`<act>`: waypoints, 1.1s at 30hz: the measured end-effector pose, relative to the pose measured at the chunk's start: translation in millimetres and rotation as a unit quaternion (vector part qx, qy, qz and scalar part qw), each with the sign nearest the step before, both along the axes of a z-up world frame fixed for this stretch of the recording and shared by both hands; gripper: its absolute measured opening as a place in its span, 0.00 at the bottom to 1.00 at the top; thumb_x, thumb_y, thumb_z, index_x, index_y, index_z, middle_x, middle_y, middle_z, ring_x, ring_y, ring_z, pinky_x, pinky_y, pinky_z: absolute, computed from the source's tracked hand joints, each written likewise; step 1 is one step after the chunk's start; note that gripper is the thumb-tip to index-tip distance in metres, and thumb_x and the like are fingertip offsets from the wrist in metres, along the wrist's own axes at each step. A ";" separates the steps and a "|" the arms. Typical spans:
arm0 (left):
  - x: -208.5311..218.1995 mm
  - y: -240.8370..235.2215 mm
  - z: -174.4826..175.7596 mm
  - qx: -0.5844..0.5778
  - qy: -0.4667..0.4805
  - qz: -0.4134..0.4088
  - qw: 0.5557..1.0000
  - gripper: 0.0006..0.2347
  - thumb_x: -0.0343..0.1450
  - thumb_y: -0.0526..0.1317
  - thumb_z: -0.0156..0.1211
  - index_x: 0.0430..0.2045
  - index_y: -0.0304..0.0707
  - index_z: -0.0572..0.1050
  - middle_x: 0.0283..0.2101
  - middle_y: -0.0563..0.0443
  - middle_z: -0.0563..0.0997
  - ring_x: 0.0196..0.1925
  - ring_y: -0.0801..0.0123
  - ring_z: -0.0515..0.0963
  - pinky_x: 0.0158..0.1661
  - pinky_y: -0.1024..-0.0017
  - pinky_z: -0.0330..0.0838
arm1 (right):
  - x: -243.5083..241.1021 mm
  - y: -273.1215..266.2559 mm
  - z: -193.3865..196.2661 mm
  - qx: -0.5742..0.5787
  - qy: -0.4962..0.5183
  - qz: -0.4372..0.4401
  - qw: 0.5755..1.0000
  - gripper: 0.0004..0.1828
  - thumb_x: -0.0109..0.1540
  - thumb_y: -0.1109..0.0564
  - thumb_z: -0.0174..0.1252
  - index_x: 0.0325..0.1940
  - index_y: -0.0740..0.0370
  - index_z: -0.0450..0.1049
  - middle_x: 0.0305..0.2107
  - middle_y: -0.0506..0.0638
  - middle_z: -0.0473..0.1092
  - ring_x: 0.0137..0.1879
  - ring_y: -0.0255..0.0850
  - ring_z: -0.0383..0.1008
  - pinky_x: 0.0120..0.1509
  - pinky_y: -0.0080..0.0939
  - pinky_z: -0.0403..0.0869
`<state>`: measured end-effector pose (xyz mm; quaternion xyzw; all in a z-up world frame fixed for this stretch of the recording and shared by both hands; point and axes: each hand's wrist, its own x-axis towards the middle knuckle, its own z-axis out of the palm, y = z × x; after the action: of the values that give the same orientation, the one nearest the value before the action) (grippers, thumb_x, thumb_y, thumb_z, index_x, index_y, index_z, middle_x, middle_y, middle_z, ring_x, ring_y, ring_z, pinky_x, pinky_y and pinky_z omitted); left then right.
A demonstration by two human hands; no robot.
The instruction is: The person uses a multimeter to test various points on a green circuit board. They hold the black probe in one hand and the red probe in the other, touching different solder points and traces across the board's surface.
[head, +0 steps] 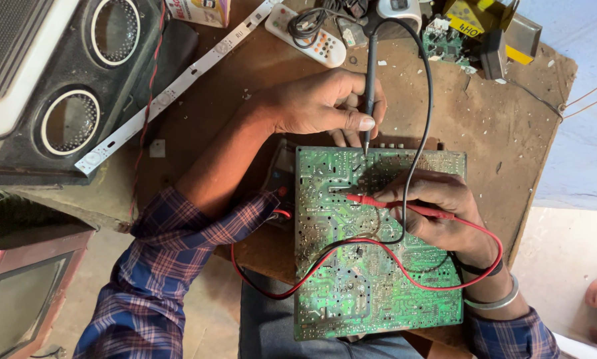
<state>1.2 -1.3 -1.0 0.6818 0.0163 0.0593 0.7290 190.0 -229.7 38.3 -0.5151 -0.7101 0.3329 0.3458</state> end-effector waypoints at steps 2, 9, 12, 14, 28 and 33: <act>0.0 0.0 0.8 0.002 -0.005 -0.003 1.000 0.06 0.77 0.38 0.57 0.45 0.39 0.71 0.43 0.50 0.82 0.41 0.69 0.86 0.39 0.72 0.83 | -0.9 0.1 1.3 0.006 -0.005 0.001 1.000 0.10 0.60 0.58 0.65 0.43 0.66 0.80 0.38 0.53 0.79 0.46 0.44 0.82 0.51 0.41 0.79; -0.7 0.4 5.0 0.020 0.003 -0.008 1.000 0.07 0.77 0.39 0.57 0.44 0.39 0.71 0.45 0.49 0.83 0.42 0.68 0.86 0.40 0.71 0.84 | -0.3 -2.9 1.1 -0.014 0.008 -0.012 1.000 0.10 0.59 0.63 0.62 0.45 0.64 0.80 0.38 0.52 0.80 0.43 0.43 0.82 0.49 0.40 0.78; -2.2 2.0 4.0 0.021 -0.006 -0.006 1.000 0.07 0.76 0.39 0.57 0.44 0.38 0.71 0.44 0.49 0.82 0.42 0.67 0.86 0.41 0.70 0.84 | 3.5 -2.1 -1.6 -0.017 0.005 -0.012 1.000 0.10 0.58 0.62 0.64 0.44 0.63 0.81 0.34 0.50 0.79 0.39 0.40 0.81 0.43 0.37 0.77; -2.7 2.3 2.7 0.013 -0.011 -0.008 1.000 0.07 0.76 0.39 0.58 0.43 0.37 0.71 0.44 0.48 0.82 0.42 0.67 0.86 0.41 0.70 0.84 | 5.0 -1.6 -3.7 -0.017 0.013 -0.007 1.000 0.10 0.59 0.62 0.64 0.44 0.62 0.81 0.34 0.49 0.79 0.38 0.39 0.81 0.43 0.37 0.77; 0.5 3.0 -2.2 0.003 -0.029 -0.005 1.000 0.07 0.77 0.39 0.58 0.43 0.35 0.71 0.41 0.47 0.82 0.41 0.67 0.85 0.43 0.69 0.84 | 13.1 -5.0 -16.9 -0.003 0.101 -0.018 0.995 0.07 0.58 0.68 0.58 0.39 0.66 0.77 0.35 0.51 0.78 0.41 0.37 0.79 0.45 0.36 0.77; 7.1 -3.9 -7.7 -0.021 -0.029 -0.004 0.999 0.08 0.76 0.38 0.59 0.44 0.34 0.71 0.41 0.47 0.81 0.43 0.68 0.84 0.43 0.69 0.84 | 13.0 -6.7 -16.1 0.003 0.087 -0.063 0.994 0.10 0.56 0.69 0.55 0.39 0.66 0.79 0.32 0.50 0.78 0.37 0.35 0.78 0.41 0.35 0.75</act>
<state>8.3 -5.2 -8.7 0.6641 -0.0062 0.0752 0.7438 203.0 -236.4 22.3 -0.5270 -0.6444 0.3521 0.4279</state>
